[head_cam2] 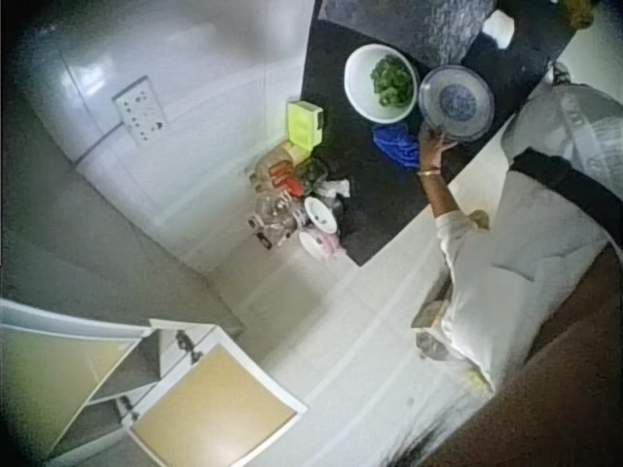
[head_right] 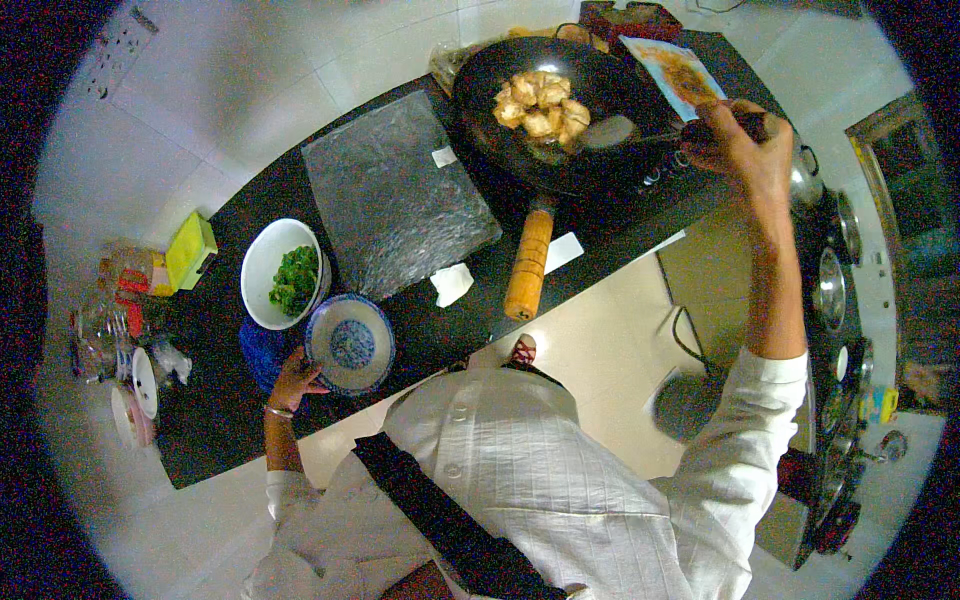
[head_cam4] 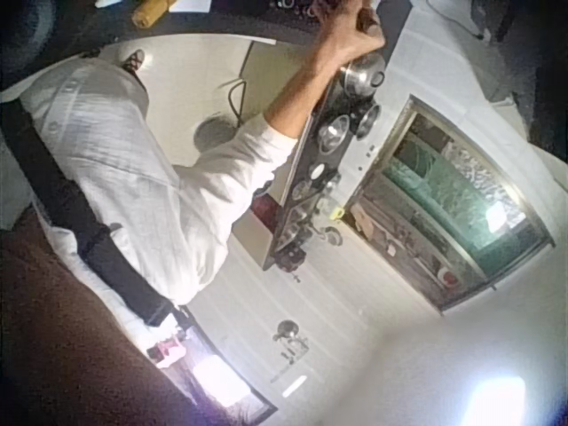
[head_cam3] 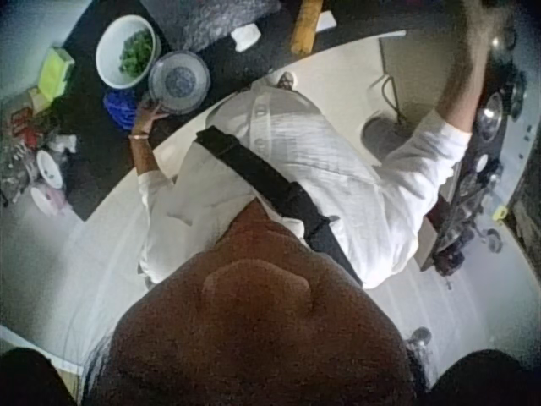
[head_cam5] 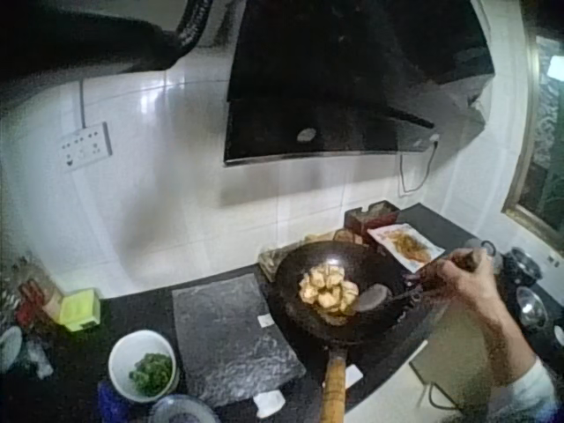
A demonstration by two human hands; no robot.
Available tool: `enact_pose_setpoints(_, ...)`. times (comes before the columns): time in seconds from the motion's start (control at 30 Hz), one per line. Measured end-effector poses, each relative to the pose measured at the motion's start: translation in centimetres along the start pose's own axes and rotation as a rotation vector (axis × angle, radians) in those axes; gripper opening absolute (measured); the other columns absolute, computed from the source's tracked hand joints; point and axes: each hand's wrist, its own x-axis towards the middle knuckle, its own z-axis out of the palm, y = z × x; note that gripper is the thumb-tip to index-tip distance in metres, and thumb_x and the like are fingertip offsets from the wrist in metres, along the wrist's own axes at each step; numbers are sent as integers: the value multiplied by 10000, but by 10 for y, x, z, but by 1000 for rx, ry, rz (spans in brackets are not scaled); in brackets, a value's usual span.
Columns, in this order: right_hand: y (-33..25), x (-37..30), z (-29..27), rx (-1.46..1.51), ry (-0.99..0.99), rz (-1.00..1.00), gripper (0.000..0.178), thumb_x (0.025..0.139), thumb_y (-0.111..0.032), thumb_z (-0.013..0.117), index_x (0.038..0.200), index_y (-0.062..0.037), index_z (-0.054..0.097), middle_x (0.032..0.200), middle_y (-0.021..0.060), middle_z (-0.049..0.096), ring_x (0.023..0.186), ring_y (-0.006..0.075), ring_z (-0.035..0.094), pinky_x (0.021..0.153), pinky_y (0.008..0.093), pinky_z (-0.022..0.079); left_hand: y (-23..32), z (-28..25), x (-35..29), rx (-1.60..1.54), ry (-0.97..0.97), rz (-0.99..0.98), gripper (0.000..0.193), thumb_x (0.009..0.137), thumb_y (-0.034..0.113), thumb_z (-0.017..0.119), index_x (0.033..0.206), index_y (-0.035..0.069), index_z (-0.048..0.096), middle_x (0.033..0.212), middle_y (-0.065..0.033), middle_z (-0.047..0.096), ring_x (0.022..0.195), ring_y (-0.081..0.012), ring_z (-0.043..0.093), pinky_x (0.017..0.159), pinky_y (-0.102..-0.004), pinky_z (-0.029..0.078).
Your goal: The person cooks a stir-fry dish in a wok, transferring the cooked food to a plate. They then add tofu and green vegetables to the wok, stir-fry them, and serve the mixture onto a plate. Finally, the person cleans the kitchen counter with a blue cloth.
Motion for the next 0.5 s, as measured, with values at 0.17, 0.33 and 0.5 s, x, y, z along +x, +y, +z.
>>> enact_pose_setpoints(0.17, -1, 3, -14, -33, 10, 98, 273, 824, -186, 564, 895, 77, 554, 824, 158, 605, 656, 256, 643, 584, 318, 565, -11, -23, 18, 101, 81, 26, 323, 858, 210, 566, 1113, 29, 485, 904, -64, 597, 707, -124, 587, 541, -267, 525)
enact_pose_setpoints(0.33, 92, 12, 28, 308, 51, 102, 195, 864, -141, 546, 890, 37, 622, 904, 109, 599, 727, 208, 613, 640, 356, 571, 3, -32, 39, 134, 331, 149, 475, 839, 487, 519, 1017, 49, 556, 920, -48, 616, 825, -147, 587, 683, -269, 477)
enact_pose_setpoints(0.5, 123, 10, 78, 290, 52, -123, 176, 866, -118, 548, 944, 21, 624, 821, 50, 618, 743, 135, 598, 682, 256, 516, 38, -8, 38, -197, 343, 94, 548, 850, 468, 507, 1007, -57, 507, 891, -156, 624, 798, -208, 632, 664, -292, 528)
